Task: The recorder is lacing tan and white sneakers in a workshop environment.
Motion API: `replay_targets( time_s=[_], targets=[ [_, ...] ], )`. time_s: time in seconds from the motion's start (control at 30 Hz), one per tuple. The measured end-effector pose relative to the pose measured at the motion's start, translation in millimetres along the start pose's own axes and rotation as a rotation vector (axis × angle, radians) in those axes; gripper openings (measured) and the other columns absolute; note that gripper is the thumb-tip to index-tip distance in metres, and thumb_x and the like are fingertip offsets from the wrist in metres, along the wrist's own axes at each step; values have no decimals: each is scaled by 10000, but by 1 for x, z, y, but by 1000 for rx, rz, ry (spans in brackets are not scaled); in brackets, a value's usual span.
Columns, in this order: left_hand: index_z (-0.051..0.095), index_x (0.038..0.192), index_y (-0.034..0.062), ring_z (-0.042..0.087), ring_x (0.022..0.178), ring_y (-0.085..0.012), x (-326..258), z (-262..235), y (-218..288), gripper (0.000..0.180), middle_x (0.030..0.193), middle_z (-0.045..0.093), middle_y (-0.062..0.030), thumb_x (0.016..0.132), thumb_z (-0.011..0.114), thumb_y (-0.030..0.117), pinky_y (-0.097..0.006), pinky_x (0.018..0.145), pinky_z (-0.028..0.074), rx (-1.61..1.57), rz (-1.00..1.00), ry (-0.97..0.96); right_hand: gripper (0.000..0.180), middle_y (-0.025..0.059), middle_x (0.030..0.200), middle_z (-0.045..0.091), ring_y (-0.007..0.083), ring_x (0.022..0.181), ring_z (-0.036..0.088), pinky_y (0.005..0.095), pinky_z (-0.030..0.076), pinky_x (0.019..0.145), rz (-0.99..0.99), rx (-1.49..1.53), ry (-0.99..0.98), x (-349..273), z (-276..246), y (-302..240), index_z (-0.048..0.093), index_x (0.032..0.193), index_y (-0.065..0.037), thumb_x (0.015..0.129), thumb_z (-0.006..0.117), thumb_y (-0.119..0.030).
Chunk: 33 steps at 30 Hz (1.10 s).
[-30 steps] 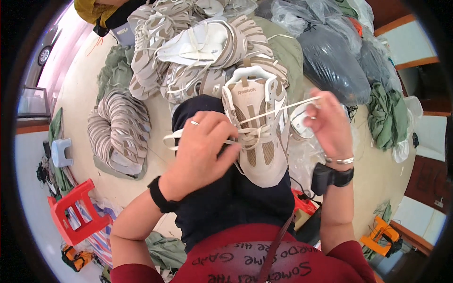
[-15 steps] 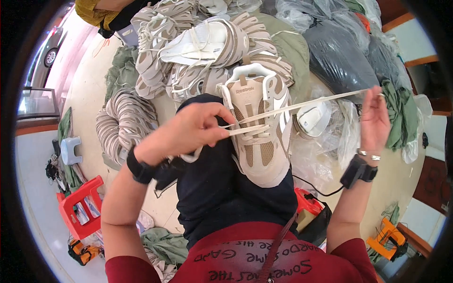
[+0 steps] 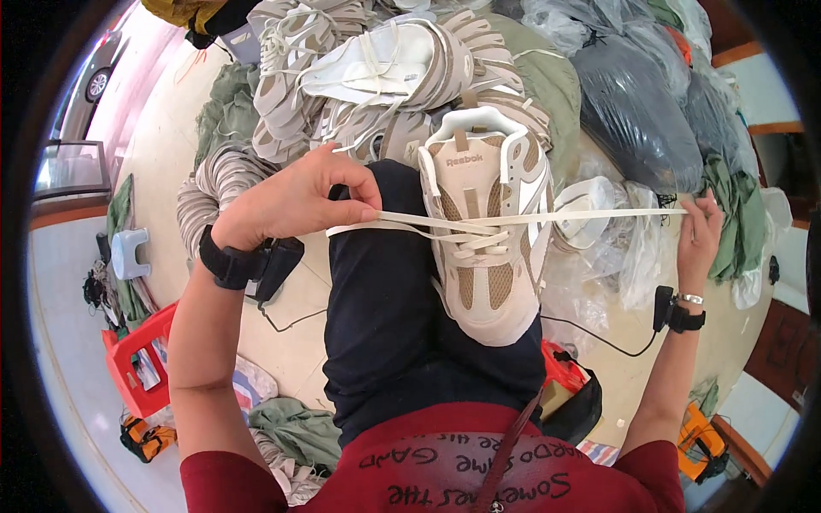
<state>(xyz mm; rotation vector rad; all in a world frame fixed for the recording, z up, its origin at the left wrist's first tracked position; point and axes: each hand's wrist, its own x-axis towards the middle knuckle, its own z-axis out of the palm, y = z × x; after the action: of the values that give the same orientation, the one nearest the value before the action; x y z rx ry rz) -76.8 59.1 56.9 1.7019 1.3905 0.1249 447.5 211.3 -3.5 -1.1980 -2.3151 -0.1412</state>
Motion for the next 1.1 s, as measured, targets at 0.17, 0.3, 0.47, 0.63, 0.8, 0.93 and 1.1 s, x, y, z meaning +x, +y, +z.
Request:
replay_targets(
  time_s=[0.17,0.3,0.47,0.63,0.8,0.93,1.1],
  targets=[
    [620,853,132,533,1138,-207,5,21,7,22,1126,587,-33,853,640,121,-554,1163,82,40,185,107,281,103,1024,599,267,1067,599,354,457,953,320,-175,110,-24,-25,119,685,1135,-71,912,520,-30],
    [600,864,138,490,1231,-239,18,43,4,118,1213,548,-65,796,590,42,-585,1152,95,189,237,252,353,52,1015,604,138,923,552,327,512,833,817,170,243,-63,-70,197,669,1237,-126,921,517,-89],
    [615,857,113,562,1067,-269,16,53,18,145,1039,609,-56,750,600,16,-530,1106,236,150,219,550,339,41,1150,611,142,970,566,310,529,808,1200,327,459,-80,-101,194,662,1252,-150,961,489,-171],
    [618,871,115,557,907,-272,19,54,34,157,897,582,-38,742,645,29,-428,974,351,199,323,613,357,37,1276,623,170,1155,558,358,437,957,1293,324,626,-78,-122,177,665,1254,-150,965,468,-217],
    [630,906,112,553,973,-260,28,65,48,183,955,587,-47,744,704,67,-416,966,350,220,375,573,344,42,1295,611,171,1135,570,327,434,967,1163,276,600,-97,-135,191,671,1249,-140,967,483,-200],
    [641,919,120,551,974,-266,40,74,72,214,960,575,-47,725,728,101,-417,942,369,255,437,559,322,62,1275,618,184,1118,585,318,451,961,1085,367,705,-68,-130,134,678,1230,-103,977,497,-186],
    [601,997,112,543,1004,-295,45,60,66,312,991,576,-63,704,684,43,-422,926,378,418,449,474,312,90,1234,624,189,1071,596,332,489,927,892,296,831,-50,-175,100,673,1223,-67,984,506,-178]
  ],
)
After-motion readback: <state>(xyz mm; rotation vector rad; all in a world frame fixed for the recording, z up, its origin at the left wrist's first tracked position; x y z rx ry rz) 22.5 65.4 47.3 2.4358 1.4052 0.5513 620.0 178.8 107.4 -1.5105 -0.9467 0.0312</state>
